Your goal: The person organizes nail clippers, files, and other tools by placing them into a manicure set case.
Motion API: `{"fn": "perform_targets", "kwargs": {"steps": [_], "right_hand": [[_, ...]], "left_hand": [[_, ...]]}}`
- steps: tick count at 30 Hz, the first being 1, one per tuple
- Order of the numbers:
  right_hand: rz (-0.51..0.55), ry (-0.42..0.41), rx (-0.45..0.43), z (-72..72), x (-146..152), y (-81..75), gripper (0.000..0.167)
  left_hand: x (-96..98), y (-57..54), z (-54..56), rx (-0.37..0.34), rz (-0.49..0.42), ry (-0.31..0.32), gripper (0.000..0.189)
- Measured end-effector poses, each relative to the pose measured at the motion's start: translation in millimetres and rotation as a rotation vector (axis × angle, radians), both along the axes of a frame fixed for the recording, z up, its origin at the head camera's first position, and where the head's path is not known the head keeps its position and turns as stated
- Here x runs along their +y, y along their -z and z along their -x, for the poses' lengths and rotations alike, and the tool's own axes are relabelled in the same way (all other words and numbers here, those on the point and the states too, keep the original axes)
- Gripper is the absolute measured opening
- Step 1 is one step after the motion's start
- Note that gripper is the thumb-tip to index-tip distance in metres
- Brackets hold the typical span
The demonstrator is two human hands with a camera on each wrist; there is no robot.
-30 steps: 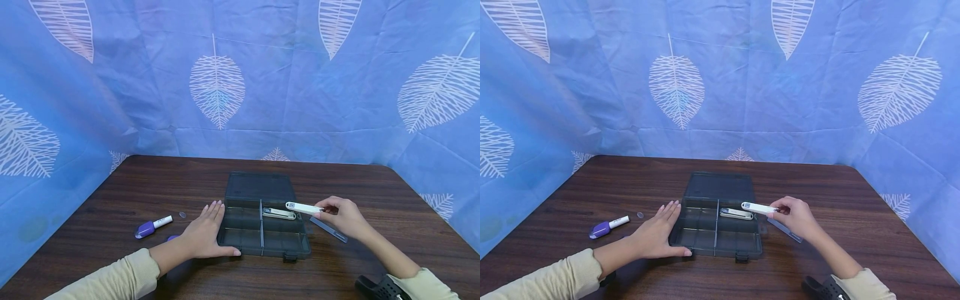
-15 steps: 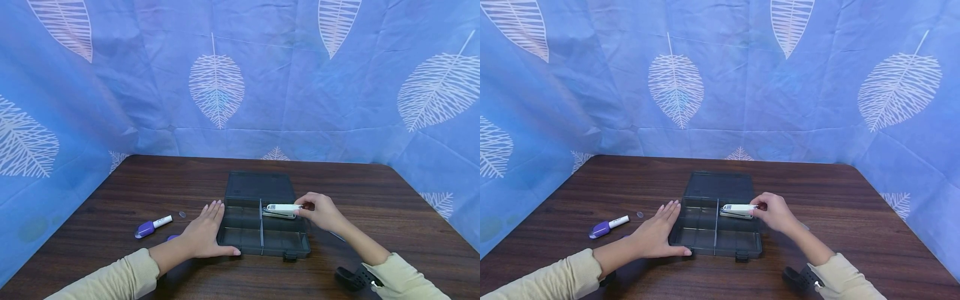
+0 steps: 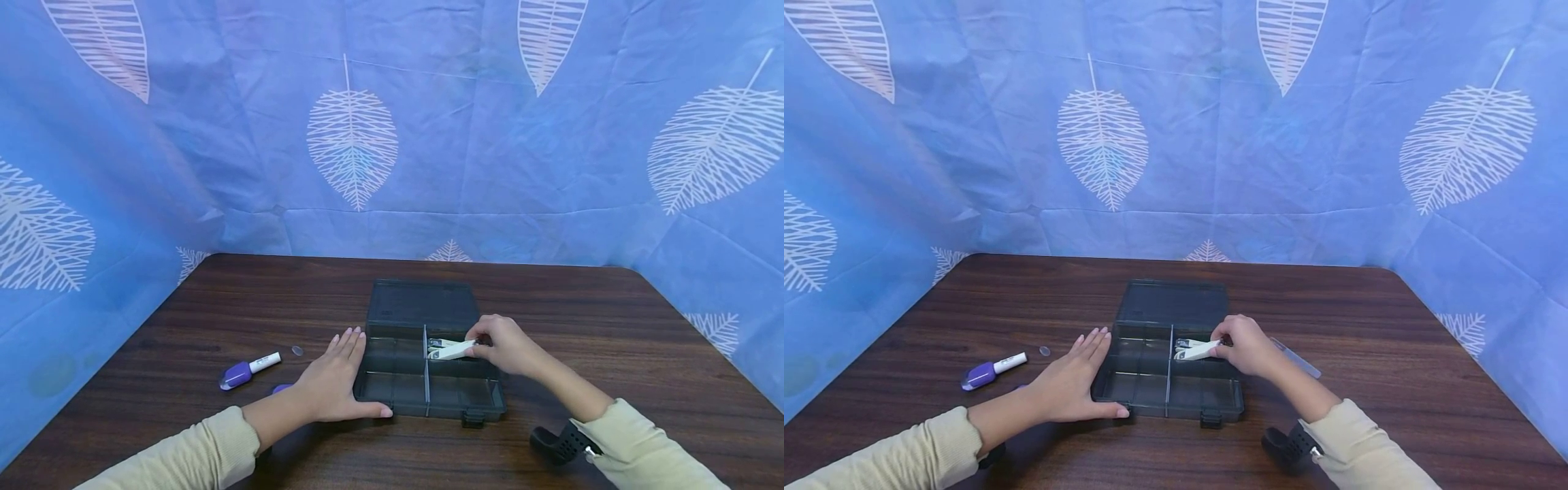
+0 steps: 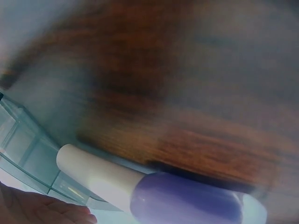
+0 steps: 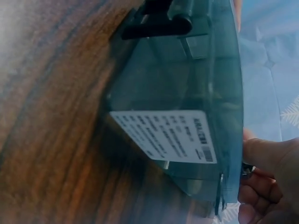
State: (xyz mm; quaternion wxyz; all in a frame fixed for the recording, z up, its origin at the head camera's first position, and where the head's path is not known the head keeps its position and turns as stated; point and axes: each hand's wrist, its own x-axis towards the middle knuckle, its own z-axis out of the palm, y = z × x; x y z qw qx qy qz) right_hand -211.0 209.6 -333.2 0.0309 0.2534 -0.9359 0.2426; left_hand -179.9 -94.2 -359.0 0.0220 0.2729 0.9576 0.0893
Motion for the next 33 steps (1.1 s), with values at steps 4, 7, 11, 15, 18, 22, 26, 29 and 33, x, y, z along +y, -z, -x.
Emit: {"fn": "perform_targets", "kwargs": {"steps": [4,7,11,15,18,22,26,29,33], "right_hand": [[-0.029,-0.004,-0.012,0.2,-1,-2.3,0.011],[-0.040,-0.018,-0.015,0.3,0,-3.9,0.012],[-0.072,-0.043,-0.017,1.5,0,-5.5,0.011],[-0.124,-0.071,-0.020,4.7,-1,-6.6,0.009],[-0.150,-0.098,-0.029,7.8,-4,-8.0,0.006],[-0.196,-0.127,-0.048,11.9,-8,-9.3,0.008],[-0.237,-0.123,-0.062,13.4,-11,-9.6,0.020],[-0.254,-0.113,-0.060,13.5,-12,-9.5,0.025],[-0.239,-0.109,-0.033,12.2,-11,-9.5,0.023]], "left_hand": [[0.3,0.2,-0.2,0.007,-0.001,0.005,0.113],[0.4,0.3,0.0,0.013,-0.002,0.010,0.113],[0.3,0.3,0.1,0.016,-0.002,0.015,0.112],[0.3,-0.1,-0.3,0.011,-0.002,0.011,0.112],[0.3,-0.1,-0.8,0.009,0.001,0.005,0.112],[0.4,0.2,-1.2,0.014,0.003,0.003,0.112],[0.5,1.1,-0.8,0.016,0.003,0.003,0.112],[0.6,1.5,-0.5,0.016,0.005,0.000,0.112],[0.7,1.4,-0.4,0.018,0.003,0.000,0.112]]}}
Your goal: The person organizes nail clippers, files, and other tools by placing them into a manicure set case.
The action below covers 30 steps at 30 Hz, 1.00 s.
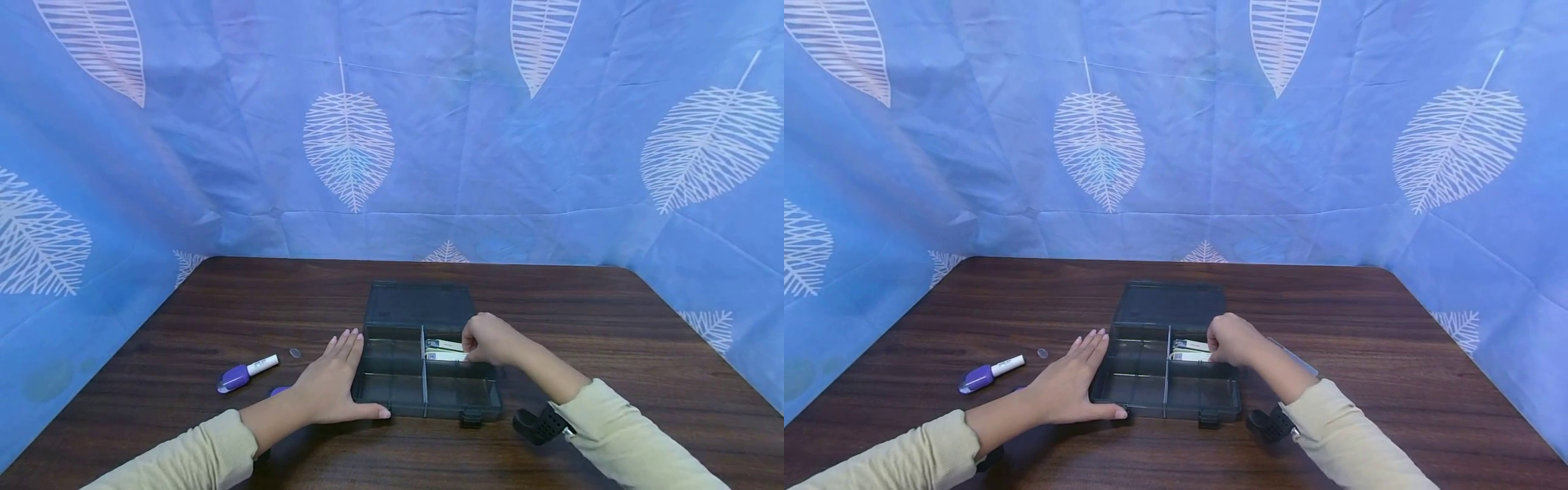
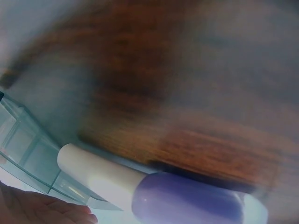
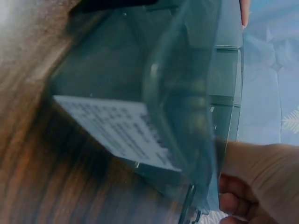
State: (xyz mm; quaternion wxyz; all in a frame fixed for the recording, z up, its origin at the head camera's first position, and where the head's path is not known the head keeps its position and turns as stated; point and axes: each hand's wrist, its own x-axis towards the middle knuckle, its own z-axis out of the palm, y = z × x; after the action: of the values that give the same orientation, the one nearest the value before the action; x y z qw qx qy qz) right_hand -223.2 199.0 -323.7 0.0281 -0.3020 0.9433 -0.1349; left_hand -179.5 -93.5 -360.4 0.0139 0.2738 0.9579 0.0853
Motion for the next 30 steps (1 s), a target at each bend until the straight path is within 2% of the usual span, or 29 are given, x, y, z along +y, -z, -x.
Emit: {"fn": "perform_targets", "kwargs": {"steps": [8,14,19,23,30], "right_hand": [[0.157,0.047,0.129,-11.3,13,-0.6,0.005],[0.279,0.125,0.271,-23.0,25,3.6,0.002],[0.349,0.201,0.405,-34.4,34,12.1,0.009],[0.369,0.273,0.445,-43.1,43,17.4,0.010],[0.340,0.367,0.440,-54.0,63,27.5,0.015]], "left_hand": [[0.2,0.0,0.1,-0.003,0.000,-0.001,0.113],[0.0,0.3,0.5,-0.006,-0.003,-0.002,0.114],[-0.1,0.2,0.2,-0.005,-0.009,0.001,0.113],[0.0,0.2,-0.1,-0.009,-0.007,-0.003,0.113],[0.6,0.0,-0.4,-0.016,-0.012,-0.016,0.114]]}}
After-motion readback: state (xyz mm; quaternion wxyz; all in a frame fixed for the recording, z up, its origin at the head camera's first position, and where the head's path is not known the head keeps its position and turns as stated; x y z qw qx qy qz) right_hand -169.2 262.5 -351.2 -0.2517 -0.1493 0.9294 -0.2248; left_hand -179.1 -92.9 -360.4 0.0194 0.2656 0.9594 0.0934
